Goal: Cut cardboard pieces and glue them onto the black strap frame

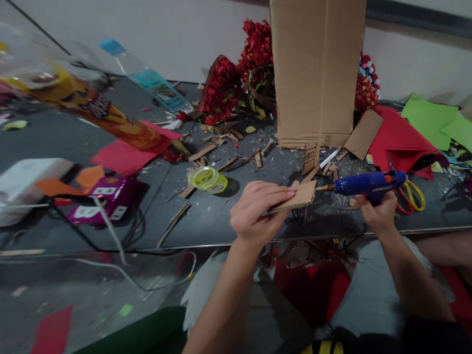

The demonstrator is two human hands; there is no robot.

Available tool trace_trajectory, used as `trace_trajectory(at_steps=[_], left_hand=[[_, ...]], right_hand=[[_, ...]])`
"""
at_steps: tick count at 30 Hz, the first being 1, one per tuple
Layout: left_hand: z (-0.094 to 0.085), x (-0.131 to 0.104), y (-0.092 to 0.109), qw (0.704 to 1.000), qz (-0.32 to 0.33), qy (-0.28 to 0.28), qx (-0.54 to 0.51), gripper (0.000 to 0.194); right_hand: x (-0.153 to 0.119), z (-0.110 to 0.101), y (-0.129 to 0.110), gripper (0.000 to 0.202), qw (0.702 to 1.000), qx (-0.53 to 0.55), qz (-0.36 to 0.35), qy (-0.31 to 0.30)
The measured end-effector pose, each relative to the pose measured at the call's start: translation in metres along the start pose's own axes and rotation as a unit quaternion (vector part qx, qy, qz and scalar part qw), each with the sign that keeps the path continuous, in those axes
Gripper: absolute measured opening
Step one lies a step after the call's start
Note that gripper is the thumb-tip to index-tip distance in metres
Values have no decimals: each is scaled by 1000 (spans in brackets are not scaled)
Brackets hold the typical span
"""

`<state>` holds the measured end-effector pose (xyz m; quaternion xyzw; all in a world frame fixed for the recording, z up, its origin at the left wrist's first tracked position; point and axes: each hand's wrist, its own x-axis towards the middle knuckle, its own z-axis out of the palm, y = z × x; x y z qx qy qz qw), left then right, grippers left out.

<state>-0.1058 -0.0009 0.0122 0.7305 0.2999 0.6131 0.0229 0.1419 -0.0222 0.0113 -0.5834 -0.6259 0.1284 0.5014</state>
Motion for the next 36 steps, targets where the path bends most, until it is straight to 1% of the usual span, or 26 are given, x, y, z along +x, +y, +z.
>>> trace_trajectory(at_steps=[3,7,12,16,20,22,26,27,29,32,36], left_hand=[[0,1,1,1000,-1,5,0,15],[1,0,1,1000,-4,10,1,20],[0,0,1,1000,-5,8,-2,22],[0,0,2,1000,-6,9,1,18],[0,-1,1,1000,-16,7,-1,18],[1,-2,1,1000,-23,11,-7,18],[3,-4,-3,998,-46,29,-34,20],[3,-5,-4,997,-54,37,-44,22],[4,-7,-6,994,-74,50,-58,24],[6,-10,-8,991,-103,59,-58,21],[8,-10,-8,991,-106,53,-57,19]], right_hand=[[0,0,0,26,1000,-1,10,0],[1,0,-2,26,1000,1,3,3],[1,0,-4,24,1000,-8,16,4],[1,0,-1,25,1000,-17,6,2],[-2,0,4,24,1000,-22,-5,-10],[-2,-1,6,25,999,-41,-19,-3],[2,-3,5,28,992,-103,-55,41],[4,-3,4,28,991,-110,-50,49],[5,-4,1,26,993,-104,-16,56],[4,-4,-2,29,997,-49,49,44],[1,-1,-6,33,997,19,73,21]])
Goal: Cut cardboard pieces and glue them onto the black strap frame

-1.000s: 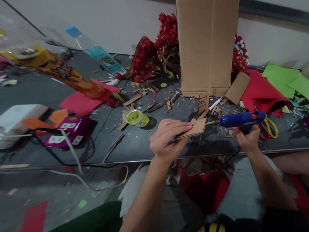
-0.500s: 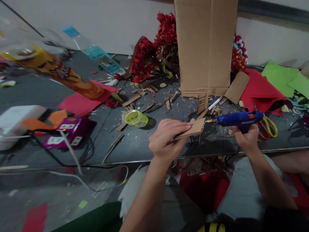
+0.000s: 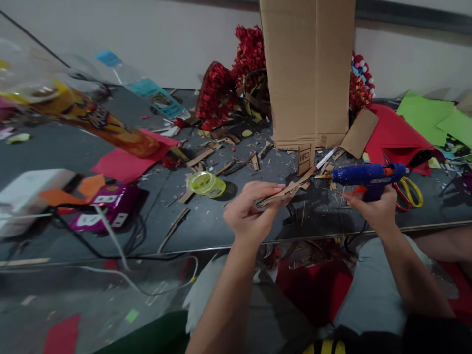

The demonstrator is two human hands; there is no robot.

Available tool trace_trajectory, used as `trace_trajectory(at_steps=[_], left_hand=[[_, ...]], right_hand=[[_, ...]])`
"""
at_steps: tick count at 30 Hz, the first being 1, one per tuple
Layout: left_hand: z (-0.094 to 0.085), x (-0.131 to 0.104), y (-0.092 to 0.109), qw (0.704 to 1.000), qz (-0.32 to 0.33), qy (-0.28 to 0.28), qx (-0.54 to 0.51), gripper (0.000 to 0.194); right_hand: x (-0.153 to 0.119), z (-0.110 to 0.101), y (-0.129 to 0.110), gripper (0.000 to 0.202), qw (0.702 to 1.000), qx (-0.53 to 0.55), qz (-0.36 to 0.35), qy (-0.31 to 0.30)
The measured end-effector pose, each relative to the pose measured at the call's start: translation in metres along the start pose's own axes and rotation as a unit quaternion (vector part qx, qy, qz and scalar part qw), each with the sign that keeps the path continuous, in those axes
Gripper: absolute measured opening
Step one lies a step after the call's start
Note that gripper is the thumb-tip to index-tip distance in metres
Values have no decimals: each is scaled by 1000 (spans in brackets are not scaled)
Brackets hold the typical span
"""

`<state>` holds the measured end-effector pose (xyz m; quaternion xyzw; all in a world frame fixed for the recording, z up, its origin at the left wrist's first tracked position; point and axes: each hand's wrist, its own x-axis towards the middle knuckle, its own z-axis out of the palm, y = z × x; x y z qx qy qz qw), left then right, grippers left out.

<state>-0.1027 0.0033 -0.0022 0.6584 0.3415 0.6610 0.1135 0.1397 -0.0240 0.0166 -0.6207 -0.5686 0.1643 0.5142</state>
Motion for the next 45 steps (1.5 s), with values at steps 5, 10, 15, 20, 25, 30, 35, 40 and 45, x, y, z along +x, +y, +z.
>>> trace_trajectory(at_steps=[5,10,15,20,25,30,35,40,45], left_hand=[[1,1,0,1000,20,-14,1,21],[1,1,0,999,29,-14,12,16],[1,1,-1,999,36,-19,9,15],[2,2,0,999,38,-16,2,16],[3,3,2,999,36,-14,-9,20],[3,3,2,999,32,-10,-14,19],[2,2,1,999,28,-6,-18,20],[2,0,0,999,20,-2,-28,22],[1,0,-1,999,15,-3,-28,23]], right_hand=[[-3,4,-2,26,1000,-11,-16,2],[-4,5,1,25,998,-34,-46,2],[-3,5,1,23,996,-48,-76,-2],[-3,4,4,22,996,-37,-83,-8],[-4,3,5,22,995,-46,-90,-8],[-4,3,4,24,995,-52,-88,0],[-3,2,9,23,995,-63,-83,-6],[-2,2,9,22,993,-70,-98,-2],[-1,2,7,25,993,-77,-90,5]])
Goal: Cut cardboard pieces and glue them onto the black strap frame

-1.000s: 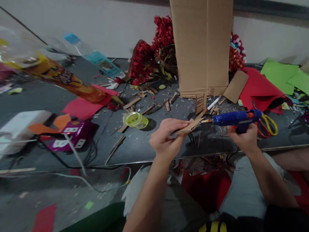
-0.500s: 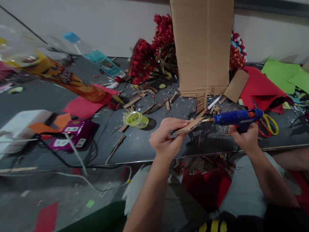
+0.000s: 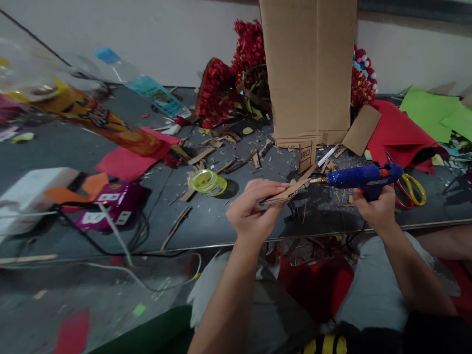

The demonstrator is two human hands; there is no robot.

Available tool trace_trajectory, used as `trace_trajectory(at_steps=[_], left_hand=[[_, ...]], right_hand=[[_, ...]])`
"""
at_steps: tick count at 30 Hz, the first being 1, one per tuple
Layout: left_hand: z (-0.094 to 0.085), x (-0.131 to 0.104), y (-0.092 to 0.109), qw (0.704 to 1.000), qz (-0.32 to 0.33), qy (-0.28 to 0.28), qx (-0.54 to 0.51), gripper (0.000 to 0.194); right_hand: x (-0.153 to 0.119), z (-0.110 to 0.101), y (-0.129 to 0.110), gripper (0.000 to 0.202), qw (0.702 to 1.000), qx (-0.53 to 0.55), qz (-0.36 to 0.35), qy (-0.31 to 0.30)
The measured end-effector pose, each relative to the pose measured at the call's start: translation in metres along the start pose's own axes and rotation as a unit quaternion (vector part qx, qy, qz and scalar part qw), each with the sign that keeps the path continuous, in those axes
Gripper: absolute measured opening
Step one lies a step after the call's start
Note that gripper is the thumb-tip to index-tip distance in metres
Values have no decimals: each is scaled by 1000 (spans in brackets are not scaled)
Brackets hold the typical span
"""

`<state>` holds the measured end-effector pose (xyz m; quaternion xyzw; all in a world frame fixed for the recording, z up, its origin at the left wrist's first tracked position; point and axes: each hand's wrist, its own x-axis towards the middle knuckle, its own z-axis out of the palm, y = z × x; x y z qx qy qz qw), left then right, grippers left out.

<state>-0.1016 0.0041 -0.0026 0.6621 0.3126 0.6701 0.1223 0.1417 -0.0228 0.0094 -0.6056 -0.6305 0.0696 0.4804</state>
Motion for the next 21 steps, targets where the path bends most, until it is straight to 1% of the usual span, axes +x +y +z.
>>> trace_trajectory(at_steps=[4,10,13,18,21], left_hand=[[0,-1,0,1000,1,4,18,19],[0,0,0,1000,-7,12,11,19],[1,0,0,1000,-11,16,6,19],[0,-1,0,1000,-9,16,3,24],[0,-2,-1,1000,-8,11,-6,27]], right_hand=[[1,-1,0,24,1000,1,-2,2],[2,-2,0,24,1000,-8,2,-8],[3,-3,-1,25,1000,-13,-7,-12],[3,-2,-1,27,999,-26,-18,-2],[3,-3,2,26,998,-54,-39,7]])
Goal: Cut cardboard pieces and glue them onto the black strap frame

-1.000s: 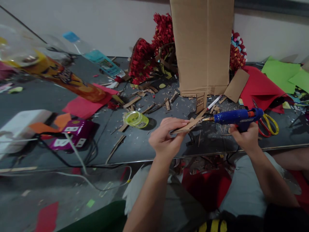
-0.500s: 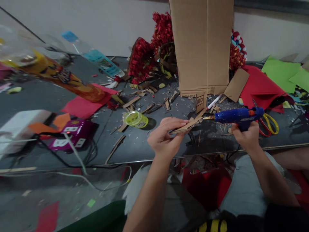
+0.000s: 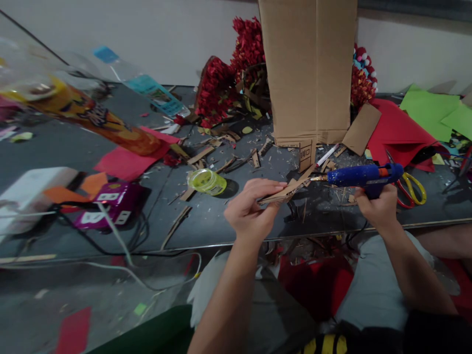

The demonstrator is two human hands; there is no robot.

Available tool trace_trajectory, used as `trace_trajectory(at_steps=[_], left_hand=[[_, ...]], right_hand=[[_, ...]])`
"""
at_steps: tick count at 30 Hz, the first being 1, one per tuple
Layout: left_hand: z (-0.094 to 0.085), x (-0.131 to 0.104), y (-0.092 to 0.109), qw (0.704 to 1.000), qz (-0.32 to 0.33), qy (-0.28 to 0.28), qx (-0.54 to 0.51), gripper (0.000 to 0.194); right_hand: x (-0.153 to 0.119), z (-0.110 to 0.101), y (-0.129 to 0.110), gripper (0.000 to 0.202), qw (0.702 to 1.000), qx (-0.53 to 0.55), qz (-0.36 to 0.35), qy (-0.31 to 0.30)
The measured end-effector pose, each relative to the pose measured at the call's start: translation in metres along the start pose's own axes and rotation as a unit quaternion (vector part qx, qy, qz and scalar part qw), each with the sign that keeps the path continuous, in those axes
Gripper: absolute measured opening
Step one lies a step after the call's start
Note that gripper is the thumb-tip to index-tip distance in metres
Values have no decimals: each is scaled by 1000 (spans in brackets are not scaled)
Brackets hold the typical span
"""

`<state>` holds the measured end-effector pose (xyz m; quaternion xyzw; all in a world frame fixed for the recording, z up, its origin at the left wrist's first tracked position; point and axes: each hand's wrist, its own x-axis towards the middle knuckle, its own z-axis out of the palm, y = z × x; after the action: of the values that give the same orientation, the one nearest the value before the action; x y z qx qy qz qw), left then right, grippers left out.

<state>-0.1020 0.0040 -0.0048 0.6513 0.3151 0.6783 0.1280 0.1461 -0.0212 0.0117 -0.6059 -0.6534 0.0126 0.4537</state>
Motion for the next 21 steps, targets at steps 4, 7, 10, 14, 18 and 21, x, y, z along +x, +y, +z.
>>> trace_trajectory(at_steps=[4,7,10,14,18,21], left_hand=[[0,1,0,1000,-3,-3,-5,26],[1,1,0,1000,-14,7,-15,27],[2,0,-1,999,-33,10,-21,27],[2,0,-2,999,-32,14,-18,24],[2,1,-1,1000,-22,10,-18,22],[2,2,1,1000,-8,-8,-4,16]], right_hand=[[3,-2,7,25,996,-71,-44,18],[7,-2,10,23,993,-95,-62,33],[9,-3,9,21,996,-79,-32,41],[8,-5,4,29,998,-4,58,19],[4,-7,-5,35,991,89,99,3],[-2,-6,-13,30,989,121,82,-3]])
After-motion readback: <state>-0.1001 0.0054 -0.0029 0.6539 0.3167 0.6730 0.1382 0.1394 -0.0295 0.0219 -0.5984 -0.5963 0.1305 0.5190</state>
